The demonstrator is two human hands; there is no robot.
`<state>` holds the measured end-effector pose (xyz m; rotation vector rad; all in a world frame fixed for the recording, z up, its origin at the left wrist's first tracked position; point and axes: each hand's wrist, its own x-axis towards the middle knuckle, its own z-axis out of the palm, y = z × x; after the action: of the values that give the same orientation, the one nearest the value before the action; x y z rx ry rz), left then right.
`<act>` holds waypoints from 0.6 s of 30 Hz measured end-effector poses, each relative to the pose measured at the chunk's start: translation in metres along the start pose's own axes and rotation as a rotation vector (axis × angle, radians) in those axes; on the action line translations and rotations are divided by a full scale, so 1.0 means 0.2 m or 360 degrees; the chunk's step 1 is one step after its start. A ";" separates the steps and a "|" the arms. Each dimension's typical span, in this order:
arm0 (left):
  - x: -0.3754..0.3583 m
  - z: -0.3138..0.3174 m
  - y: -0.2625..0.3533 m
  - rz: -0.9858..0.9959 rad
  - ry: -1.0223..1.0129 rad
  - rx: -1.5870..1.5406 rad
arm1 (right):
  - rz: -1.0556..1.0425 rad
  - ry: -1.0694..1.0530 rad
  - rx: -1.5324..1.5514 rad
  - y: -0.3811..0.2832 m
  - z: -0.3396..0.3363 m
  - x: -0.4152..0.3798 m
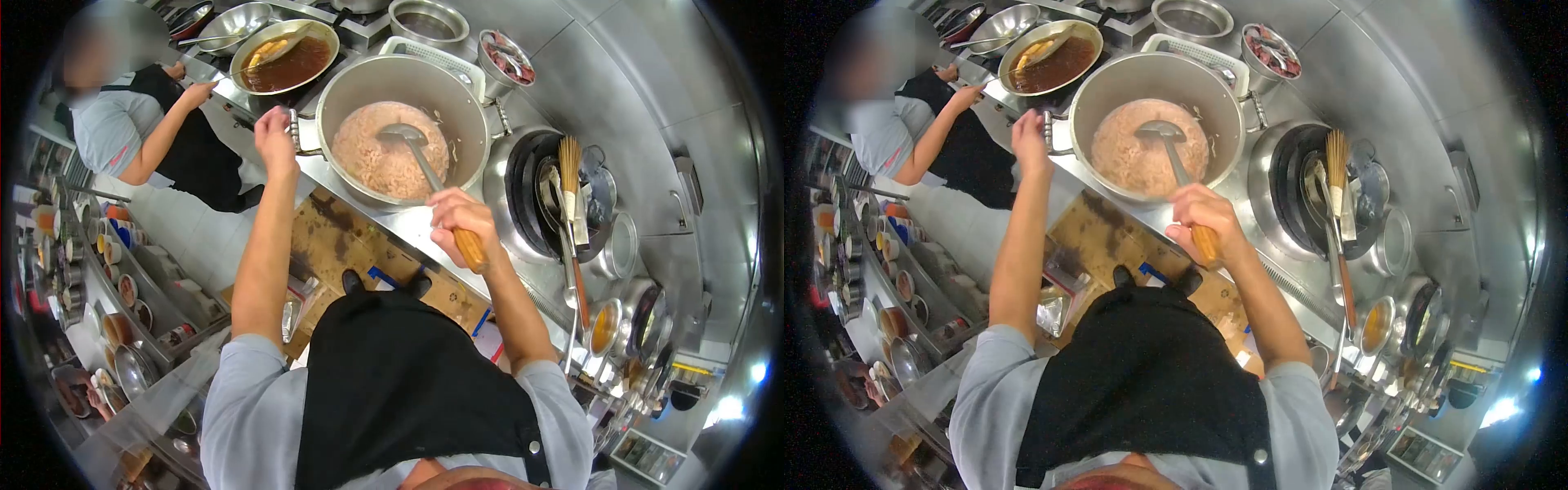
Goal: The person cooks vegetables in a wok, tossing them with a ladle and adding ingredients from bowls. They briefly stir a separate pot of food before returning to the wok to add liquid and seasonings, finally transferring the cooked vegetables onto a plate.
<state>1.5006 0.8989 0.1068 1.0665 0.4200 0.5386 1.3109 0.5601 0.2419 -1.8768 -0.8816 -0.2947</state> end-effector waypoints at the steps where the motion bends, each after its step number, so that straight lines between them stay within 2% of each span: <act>1: -0.07 -0.04 0.04 -0.0134 0.0061 0.0012 | -0.0012 -0.0012 -0.0100 0.02 0.00 0.00; 3: -0.15 -0.17 -0.03 -0.0262 0.0150 0.0006 | -0.0002 -0.0043 -0.0288 0.05 -0.05 -0.04; 6: -0.37 -0.50 -0.22 -0.0459 0.0286 0.0065 | 0.0373 0.0018 -0.0531 -0.01 -0.13 -0.15; 8: -0.63 -0.81 -0.40 -0.0577 -0.0039 0.0340 | 0.0506 0.0133 -0.0677 0.00 -0.18 -0.31; 9: -0.77 -0.97 -0.45 -0.0816 -0.0282 0.0451 | 0.0581 0.0229 -0.0748 -0.01 -0.18 -0.40; 10: -0.90 -1.15 -0.58 -0.0869 -0.0542 0.0722 | 0.0659 0.0327 -0.0815 -0.03 -0.20 -0.49; 11: -1.13 -1.22 -0.55 -0.0884 -0.0719 0.1021 | 0.0912 0.0373 -0.0760 -0.07 -0.22 -0.62; 12: -1.35 -1.35 -0.67 -0.0683 -0.0875 0.1408 | 0.1017 0.0430 -0.0752 -0.09 -0.24 -0.75; 13: -1.51 -1.55 -0.86 -0.0677 -0.1173 0.1650 | 0.1125 0.0488 -0.0742 -0.12 -0.25 -0.89; 15: -1.92 -1.39 -0.61 -0.0798 -0.1804 0.1573 | 0.1398 0.0503 -0.0697 -0.21 -0.24 -1.24; 16: -2.01 -1.34 -0.61 -0.0711 -0.1944 0.1523 | 0.1562 0.0465 -0.0667 -0.27 -0.23 -1.45; 18: -2.18 -1.25 -0.66 -0.0540 -0.2258 0.1400 | 0.1677 0.0180 -0.0768 -0.41 -0.17 -1.94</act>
<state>1.0389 0.7637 -0.0905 1.8632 -0.4923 -0.8318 0.9867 0.3774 0.0989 -2.4618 0.3572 0.0591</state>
